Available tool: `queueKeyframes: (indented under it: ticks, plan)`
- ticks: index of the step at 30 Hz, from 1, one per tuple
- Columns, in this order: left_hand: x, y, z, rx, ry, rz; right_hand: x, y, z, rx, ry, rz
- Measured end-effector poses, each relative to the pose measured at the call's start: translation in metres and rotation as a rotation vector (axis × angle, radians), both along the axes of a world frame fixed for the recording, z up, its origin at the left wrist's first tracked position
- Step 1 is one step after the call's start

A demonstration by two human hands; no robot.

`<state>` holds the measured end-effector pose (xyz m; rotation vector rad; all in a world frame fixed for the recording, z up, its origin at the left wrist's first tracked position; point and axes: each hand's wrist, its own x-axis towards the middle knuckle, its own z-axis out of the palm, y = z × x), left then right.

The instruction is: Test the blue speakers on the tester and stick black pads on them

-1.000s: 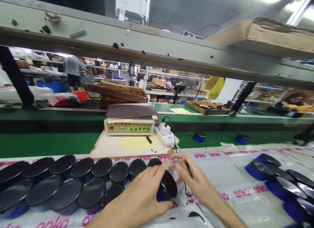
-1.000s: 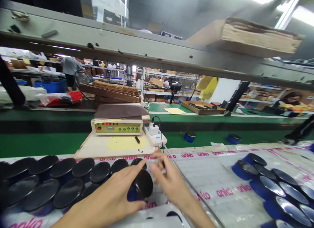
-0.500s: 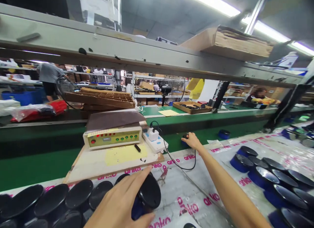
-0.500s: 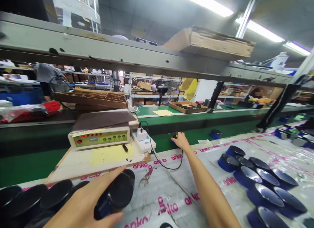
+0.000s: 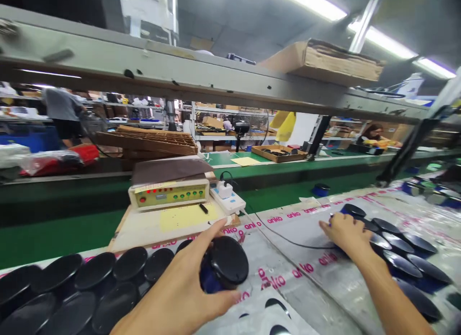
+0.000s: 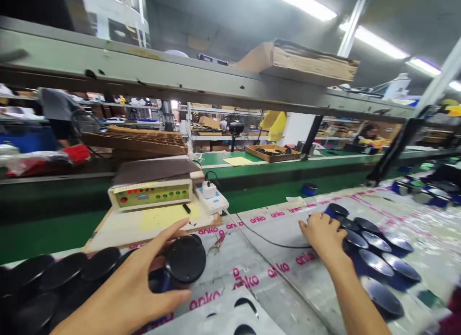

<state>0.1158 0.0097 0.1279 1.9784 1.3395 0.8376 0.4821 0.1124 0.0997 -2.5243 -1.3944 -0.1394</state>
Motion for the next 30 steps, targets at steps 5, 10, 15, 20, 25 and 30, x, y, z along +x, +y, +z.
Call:
queueKeyframes:
  ticks: [5, 10, 15, 20, 25, 30]
  plan:
    - [-0.003, -0.008, 0.017, -0.027, -0.010, 0.044, -0.089, -0.034, 0.047, 0.090, 0.411, 0.882]
    - [-0.009, -0.013, 0.018, 0.138, -0.012, 0.103, -0.161, -0.083, 0.052, 0.065, 0.579, 1.394]
    - [-0.015, -0.012, 0.016, 0.386, 0.079, -0.015, -0.173, -0.081, 0.039, 0.063, 0.677, 1.428]
    - [-0.015, -0.009, 0.009, 0.484, 0.202, -0.123, -0.170, -0.079, 0.027, 0.122, 0.707, 1.449]
    - [-0.013, -0.009, 0.003, 0.545, 0.259, -0.152, -0.174, -0.086, 0.020, 0.213, 0.681, 1.437]
    - [-0.008, -0.009, 0.000, 0.557, 0.363, -0.114, -0.164, -0.081, 0.018, 0.148, 0.545, 1.370]
